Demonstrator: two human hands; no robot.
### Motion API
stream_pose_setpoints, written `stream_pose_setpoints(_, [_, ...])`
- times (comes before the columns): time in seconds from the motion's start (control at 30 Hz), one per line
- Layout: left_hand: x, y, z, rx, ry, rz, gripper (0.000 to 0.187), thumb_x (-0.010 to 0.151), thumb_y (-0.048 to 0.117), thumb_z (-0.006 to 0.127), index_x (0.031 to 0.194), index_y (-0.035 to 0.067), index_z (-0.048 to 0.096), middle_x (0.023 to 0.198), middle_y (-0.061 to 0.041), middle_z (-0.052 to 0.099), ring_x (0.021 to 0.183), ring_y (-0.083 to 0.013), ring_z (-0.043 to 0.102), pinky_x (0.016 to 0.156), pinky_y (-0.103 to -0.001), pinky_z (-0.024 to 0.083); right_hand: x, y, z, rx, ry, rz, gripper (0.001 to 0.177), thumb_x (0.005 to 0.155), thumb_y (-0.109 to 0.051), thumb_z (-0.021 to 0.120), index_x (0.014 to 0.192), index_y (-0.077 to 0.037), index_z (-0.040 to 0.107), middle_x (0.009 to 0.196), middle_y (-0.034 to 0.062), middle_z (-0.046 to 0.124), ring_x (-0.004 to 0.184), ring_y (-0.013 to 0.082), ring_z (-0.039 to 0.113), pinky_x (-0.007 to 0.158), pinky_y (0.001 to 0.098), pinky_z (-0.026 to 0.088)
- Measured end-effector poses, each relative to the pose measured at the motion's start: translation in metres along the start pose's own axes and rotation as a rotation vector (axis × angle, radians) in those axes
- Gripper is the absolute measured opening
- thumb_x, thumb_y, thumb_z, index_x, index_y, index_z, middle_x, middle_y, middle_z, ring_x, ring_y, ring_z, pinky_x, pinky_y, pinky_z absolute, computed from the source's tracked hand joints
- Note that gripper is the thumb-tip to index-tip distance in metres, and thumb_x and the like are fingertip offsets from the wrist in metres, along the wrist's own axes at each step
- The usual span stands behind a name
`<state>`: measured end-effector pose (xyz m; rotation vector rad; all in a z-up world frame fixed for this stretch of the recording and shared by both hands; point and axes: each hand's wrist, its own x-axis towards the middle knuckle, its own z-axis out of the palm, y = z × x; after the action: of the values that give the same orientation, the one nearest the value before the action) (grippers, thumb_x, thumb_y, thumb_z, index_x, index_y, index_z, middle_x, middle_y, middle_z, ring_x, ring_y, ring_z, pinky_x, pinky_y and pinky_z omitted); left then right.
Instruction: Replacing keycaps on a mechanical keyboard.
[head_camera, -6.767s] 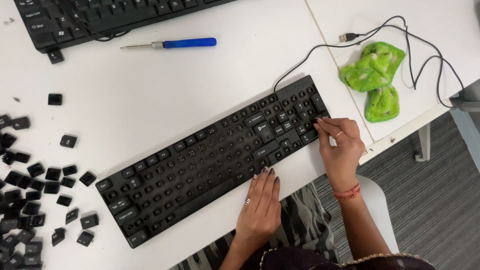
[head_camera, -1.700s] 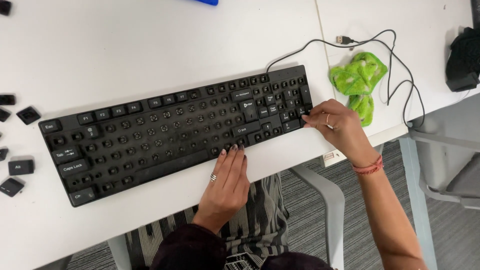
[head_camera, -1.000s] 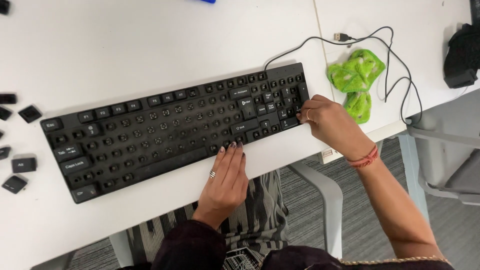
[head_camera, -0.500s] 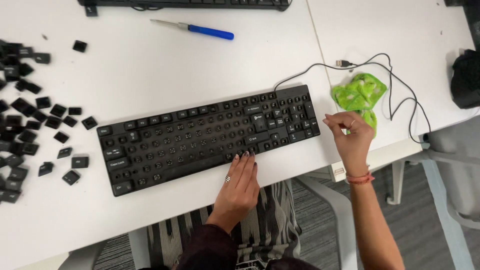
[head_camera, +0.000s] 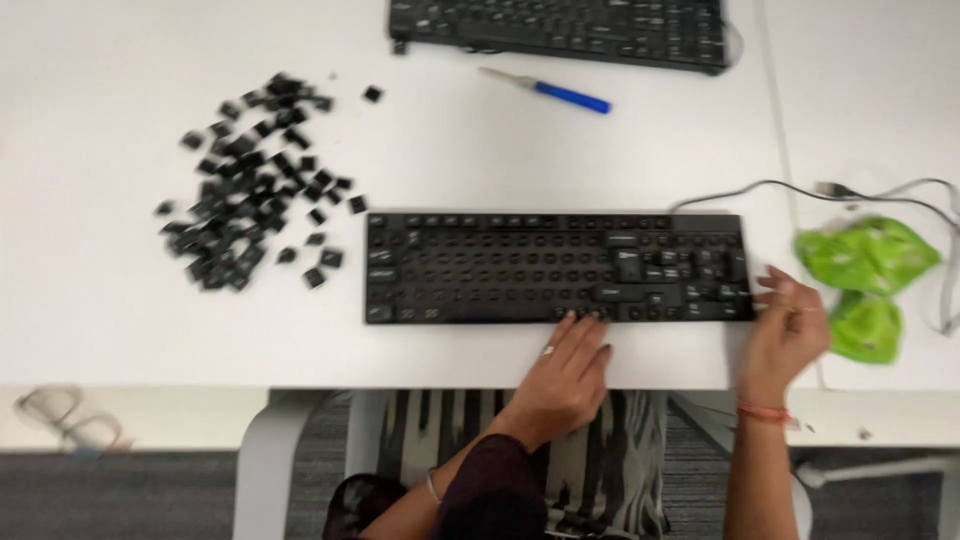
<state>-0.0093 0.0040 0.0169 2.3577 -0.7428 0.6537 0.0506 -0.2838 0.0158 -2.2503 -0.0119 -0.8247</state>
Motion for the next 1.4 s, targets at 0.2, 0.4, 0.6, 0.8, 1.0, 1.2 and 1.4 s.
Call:
stream_pose_setpoints(0.2, [-0.005,-0.029,-0.057,-0.238,0.141,-0.216,0.022,0.092,0.002,0.063,0.112,-0.006,0.069,0.129,-0.023,0.068,0.127,-0.0357,0.063,0.119,-0.053,0.046,-0.016,0.026,0.004,-0.237,-0.069,-0.223,0.034,0.120,-0.013,0.041,0.105,0.008,0.064,0.111,0.0181,0.068,0.093,0.0198,0.062,0.082,0.0271,0.052])
stream_pose_setpoints(0.4, [-0.027,-0.119,-0.125,-0.058,0.381,-0.471,0.025,0.094,-0.004,0.067,0.119,-0.003,0.069,0.119,-0.015,0.071,0.111,-0.0284,0.070,0.097,-0.038,0.059,-0.044,0.108,0.003,-0.168,-0.153,0.018,0.038,0.123,-0.012,0.032,0.122,0.016,0.059,0.106,0.0159,0.062,0.092,0.0197,0.059,0.081,0.0307,0.051])
stream_pose_setpoints(0.6, [-0.006,-0.208,-0.158,0.125,0.301,-0.588,0.028,0.087,-0.006,0.072,0.115,-0.003,0.072,0.116,-0.014,0.071,0.107,-0.0308,0.066,0.089,-0.038,0.057,-0.048,0.124,-0.004,-0.223,-0.221,0.234,0.039,0.122,-0.014,0.033,0.118,0.015,0.060,0.099,0.0137,0.063,0.081,0.0176,0.058,0.067,0.0282,0.046])
stream_pose_setpoints(0.8, [0.012,-0.247,-0.143,0.060,0.015,-0.316,0.028,0.083,-0.005,0.074,0.110,0.000,0.074,0.111,-0.010,0.067,0.104,-0.0290,0.063,0.089,-0.037,0.057,-0.047,0.107,-0.007,-0.076,-0.232,0.175,0.041,0.123,-0.010,0.029,0.117,0.016,0.061,0.106,0.0134,0.066,0.090,0.0155,0.061,0.078,0.0249,0.050])
stream_pose_setpoints(1.0, [0.012,-0.266,-0.131,0.136,-0.082,-0.376,0.016,0.079,-0.002,0.077,0.094,-0.001,0.073,0.098,-0.013,0.060,0.096,-0.0289,0.061,0.083,-0.039,0.057,-0.062,0.161,-0.012,-0.092,-0.223,0.259,0.042,0.122,-0.016,0.030,0.113,0.014,0.058,0.102,0.0095,0.064,0.082,0.0125,0.056,0.072,0.0233,0.048])
stream_pose_setpoints(1.2, [0.016,-0.266,-0.143,0.046,0.001,-0.366,0.014,0.089,-0.003,0.073,0.103,-0.004,0.074,0.093,-0.014,0.065,0.081,-0.0264,0.066,0.074,-0.036,0.057,-0.037,0.067,0.001,-0.010,-0.177,0.280,0.040,0.122,-0.015,0.031,0.121,0.014,0.058,0.110,0.0122,0.065,0.090,0.0159,0.060,0.079,0.0268,0.049])
stream_pose_setpoints(1.4, [0.009,-0.266,-0.145,-0.545,0.115,-0.627,0.026,0.095,0.000,0.070,0.121,0.004,0.074,0.098,-0.007,0.076,0.086,-0.0133,0.076,0.079,-0.026,0.064,-0.012,-0.020,0.010,-0.123,-0.159,-0.003,0.036,0.123,-0.008,0.031,0.134,0.013,0.057,0.131,0.0229,0.061,0.116,0.0264,0.062,0.099,0.0340,0.051])
